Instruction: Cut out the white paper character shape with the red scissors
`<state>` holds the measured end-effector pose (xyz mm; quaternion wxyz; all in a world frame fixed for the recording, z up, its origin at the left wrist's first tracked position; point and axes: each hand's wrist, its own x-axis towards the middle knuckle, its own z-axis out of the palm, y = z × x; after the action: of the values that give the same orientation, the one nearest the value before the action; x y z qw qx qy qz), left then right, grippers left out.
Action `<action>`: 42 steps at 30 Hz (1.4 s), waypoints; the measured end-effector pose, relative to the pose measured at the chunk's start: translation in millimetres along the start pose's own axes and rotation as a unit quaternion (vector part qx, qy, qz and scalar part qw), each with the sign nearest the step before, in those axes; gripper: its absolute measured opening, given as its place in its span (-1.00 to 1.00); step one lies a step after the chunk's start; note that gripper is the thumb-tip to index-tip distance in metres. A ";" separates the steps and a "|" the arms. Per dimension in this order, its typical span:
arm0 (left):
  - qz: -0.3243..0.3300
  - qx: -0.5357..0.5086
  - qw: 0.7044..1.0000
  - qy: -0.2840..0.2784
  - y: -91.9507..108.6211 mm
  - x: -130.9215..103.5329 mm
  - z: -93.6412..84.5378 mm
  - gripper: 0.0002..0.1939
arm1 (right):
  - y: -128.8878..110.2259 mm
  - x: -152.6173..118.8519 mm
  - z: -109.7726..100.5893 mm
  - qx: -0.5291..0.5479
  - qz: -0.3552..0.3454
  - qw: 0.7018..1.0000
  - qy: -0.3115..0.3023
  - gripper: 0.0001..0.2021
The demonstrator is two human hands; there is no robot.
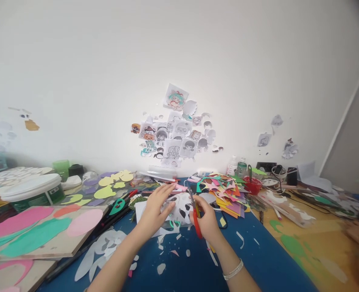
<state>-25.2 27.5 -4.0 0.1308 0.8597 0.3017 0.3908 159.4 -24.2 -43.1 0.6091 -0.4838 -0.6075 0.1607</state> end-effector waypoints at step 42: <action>-0.319 -0.462 0.826 -0.040 3.8 3.1 -12.2 -0.44 | -11.2 0.1 -1.7 0.236 0.118 0.964 -0.030 -0.62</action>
<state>-31.2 26.3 7.6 0.6422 0.5695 0.3377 0.3864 156.6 -30.2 -34.0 0.6643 -0.3894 -0.5091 0.3845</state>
